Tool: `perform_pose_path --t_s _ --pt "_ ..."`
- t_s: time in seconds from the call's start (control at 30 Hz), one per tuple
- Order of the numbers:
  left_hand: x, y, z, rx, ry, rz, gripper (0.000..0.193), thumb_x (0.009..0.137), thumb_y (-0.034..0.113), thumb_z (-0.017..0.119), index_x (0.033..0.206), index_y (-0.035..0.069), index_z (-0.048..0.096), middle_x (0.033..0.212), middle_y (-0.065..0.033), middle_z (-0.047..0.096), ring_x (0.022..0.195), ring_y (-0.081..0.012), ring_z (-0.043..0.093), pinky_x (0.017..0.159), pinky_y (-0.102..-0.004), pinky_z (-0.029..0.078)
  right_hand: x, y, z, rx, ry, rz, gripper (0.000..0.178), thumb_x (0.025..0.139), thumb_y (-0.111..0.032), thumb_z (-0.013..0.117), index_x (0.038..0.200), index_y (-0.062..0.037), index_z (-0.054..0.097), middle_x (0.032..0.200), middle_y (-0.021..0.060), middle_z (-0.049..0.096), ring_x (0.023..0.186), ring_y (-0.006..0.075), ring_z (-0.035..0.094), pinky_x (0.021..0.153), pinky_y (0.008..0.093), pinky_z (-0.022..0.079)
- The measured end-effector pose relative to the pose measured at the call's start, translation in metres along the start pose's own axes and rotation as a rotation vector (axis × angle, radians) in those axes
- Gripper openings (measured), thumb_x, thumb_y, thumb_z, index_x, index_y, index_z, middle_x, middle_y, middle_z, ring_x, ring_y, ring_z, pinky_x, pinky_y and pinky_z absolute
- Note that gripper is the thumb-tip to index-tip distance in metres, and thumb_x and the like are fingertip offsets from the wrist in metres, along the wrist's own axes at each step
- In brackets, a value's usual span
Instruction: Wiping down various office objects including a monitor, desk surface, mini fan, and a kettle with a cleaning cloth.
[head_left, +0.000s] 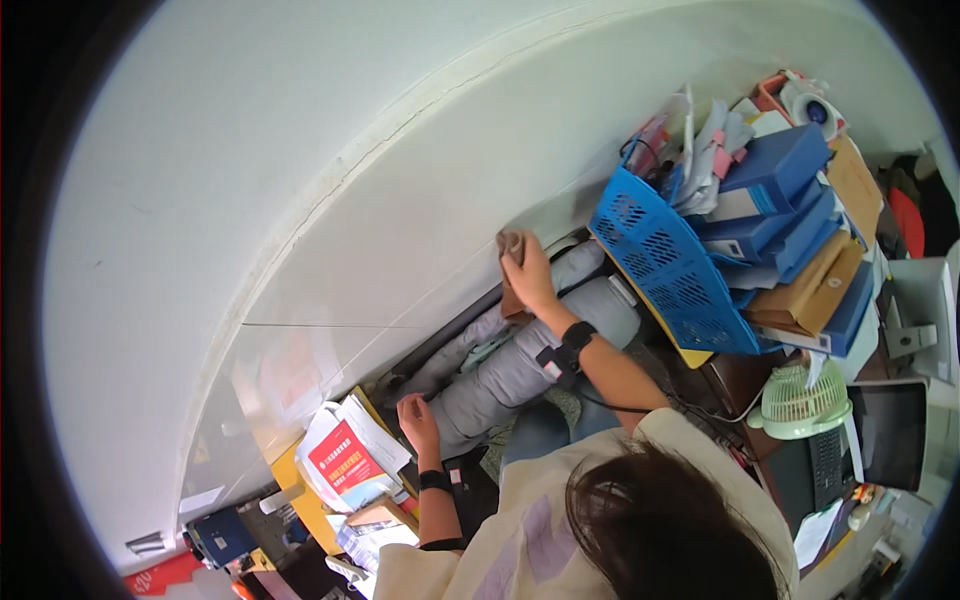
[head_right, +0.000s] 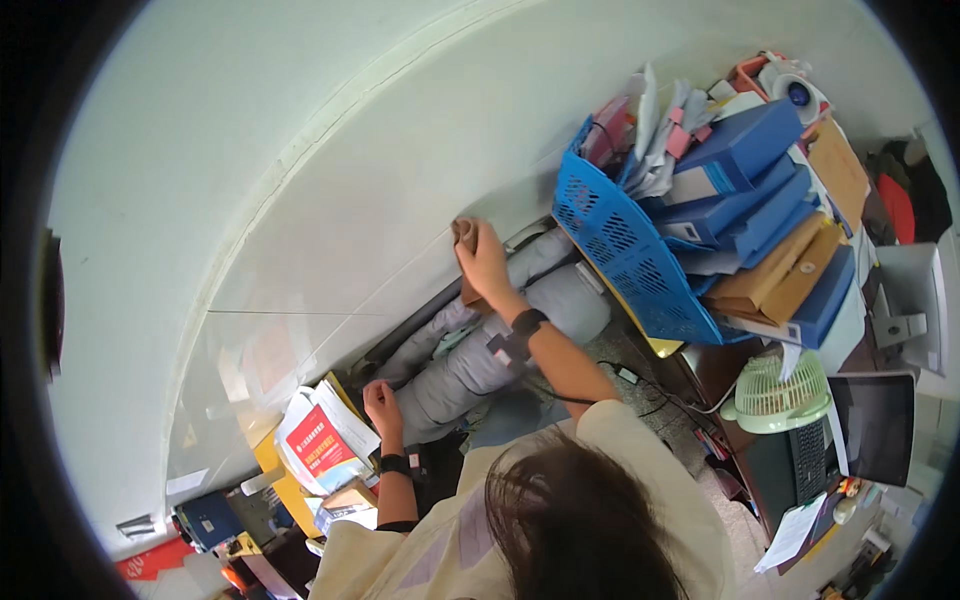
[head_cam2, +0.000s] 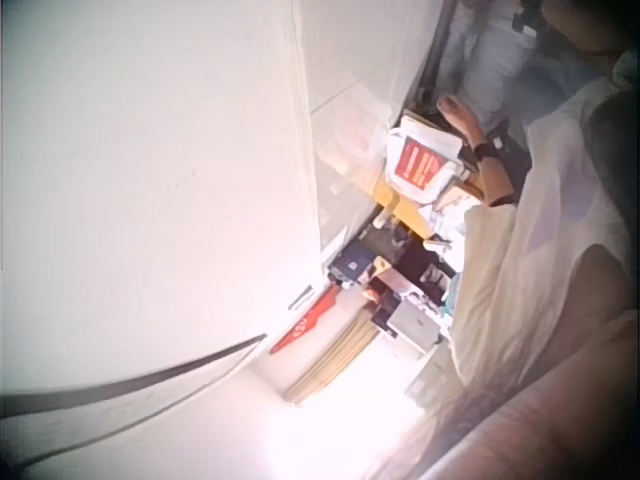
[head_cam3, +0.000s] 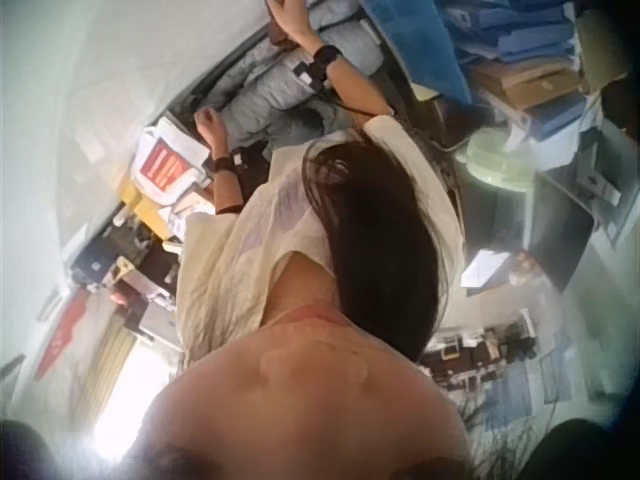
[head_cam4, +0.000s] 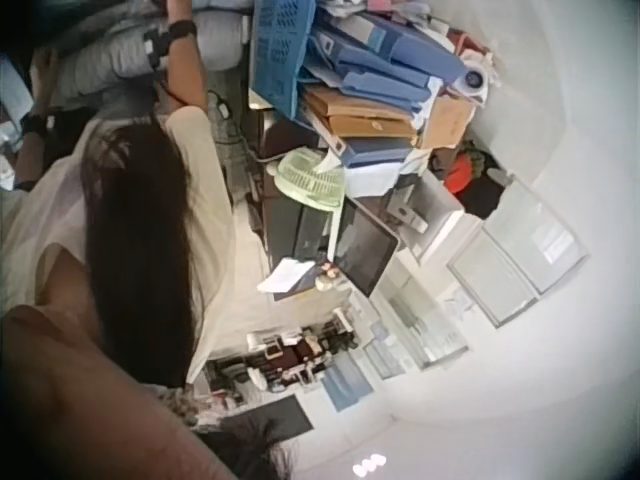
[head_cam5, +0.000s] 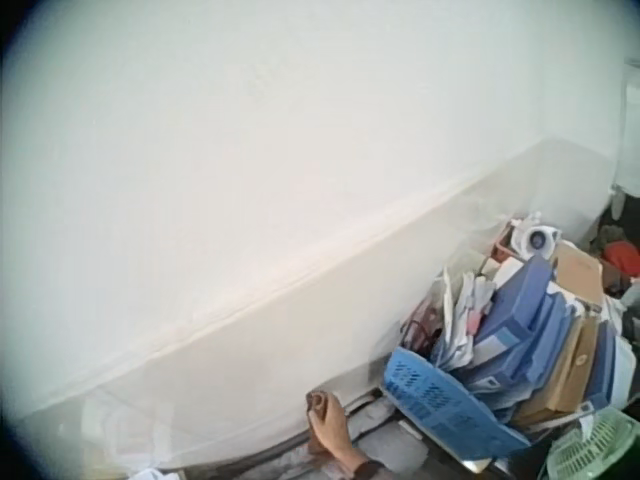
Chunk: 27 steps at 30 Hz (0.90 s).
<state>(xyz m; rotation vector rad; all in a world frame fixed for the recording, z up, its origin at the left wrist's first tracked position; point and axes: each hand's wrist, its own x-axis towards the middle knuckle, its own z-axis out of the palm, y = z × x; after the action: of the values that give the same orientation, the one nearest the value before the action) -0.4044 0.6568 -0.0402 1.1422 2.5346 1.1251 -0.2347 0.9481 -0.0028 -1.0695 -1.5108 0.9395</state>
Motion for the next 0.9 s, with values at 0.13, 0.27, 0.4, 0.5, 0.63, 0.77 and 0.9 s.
perform_pose_path --t_s 0.13,0.27,0.4,0.5,0.63,0.77,0.9 --pt "0.007 0.014 0.002 -0.056 0.002 0.050 0.008 0.081 0.003 0.051 0.085 0.000 0.058 0.089 -0.0107 0.055 0.071 -0.0214 0.057 0.059 -0.0289 0.046 0.048 -0.045 -0.053 0.033 0.299 -0.112 0.023 0.082 -0.014 0.054 0.098 0.0016 0.050 0.097 0.0209 0.054 0.092 0.0367 0.052 0.080 0.0412 0.041" --pt "-0.005 0.024 0.006 -0.076 -0.023 0.051 0.008 0.081 0.004 0.051 0.085 0.000 0.057 0.088 -0.0108 0.055 0.071 -0.0214 0.057 0.059 -0.0290 0.046 0.102 -0.086 -0.062 -0.144 0.429 -0.324 0.038 0.085 -0.009 0.049 0.121 0.0029 0.044 0.118 0.0232 0.049 0.109 0.0352 0.047 0.093 0.0402 0.035" --pt "-0.015 0.025 0.021 -0.149 -0.007 0.064 0.007 0.081 0.003 0.052 0.083 -0.001 0.057 0.086 -0.0128 0.055 0.072 -0.0237 0.056 0.064 -0.0304 0.046 0.092 -0.036 -0.045 -0.109 0.585 -0.280 0.044 0.083 -0.001 0.044 0.127 0.0023 0.039 0.126 0.0236 0.043 0.114 0.0364 0.044 0.097 0.0378 0.033" --pt "-0.025 0.002 -0.019 -0.066 0.047 0.033 0.007 0.080 0.003 0.052 0.083 0.000 0.057 0.086 -0.0122 0.055 0.071 -0.0234 0.056 0.063 -0.0301 0.046 0.064 -0.051 -0.028 -0.177 0.425 -0.307 0.044 0.082 0.001 0.044 0.126 0.0026 0.041 0.126 0.0238 0.042 0.112 0.0373 0.044 0.096 0.0370 0.034" --pt "-0.034 -0.004 -0.029 -0.013 0.007 0.027 0.008 0.081 0.004 0.052 0.084 0.000 0.058 0.087 -0.0112 0.055 0.070 -0.0224 0.056 0.062 -0.0295 0.046 0.093 -0.050 -0.062 -0.164 0.452 -0.104 0.042 0.077 0.003 0.048 0.119 0.0021 0.048 0.123 0.0229 0.044 0.109 0.0376 0.044 0.092 0.0404 0.036" --pt "-0.041 -0.010 -0.035 0.036 -0.014 0.022 0.008 0.081 0.004 0.052 0.085 0.001 0.058 0.088 -0.0108 0.055 0.069 -0.0209 0.057 0.061 -0.0284 0.046 0.074 -0.058 -0.050 -0.293 0.314 -0.274 0.041 0.077 0.004 0.044 0.117 -0.0015 0.052 0.104 0.0176 0.052 0.097 0.0364 0.048 0.088 0.0386 0.038" --pt "-0.027 0.009 -0.015 -0.023 -0.100 0.093 0.008 0.081 0.004 0.053 0.086 0.000 0.058 0.088 -0.0108 0.055 0.069 -0.0201 0.057 0.060 -0.0280 0.046 0.098 -0.049 -0.062 -0.218 0.535 -0.051 0.039 0.075 0.005 0.046 0.112 -0.0014 0.056 0.103 0.0181 0.048 0.094 0.0347 0.049 0.086 0.0373 0.039"
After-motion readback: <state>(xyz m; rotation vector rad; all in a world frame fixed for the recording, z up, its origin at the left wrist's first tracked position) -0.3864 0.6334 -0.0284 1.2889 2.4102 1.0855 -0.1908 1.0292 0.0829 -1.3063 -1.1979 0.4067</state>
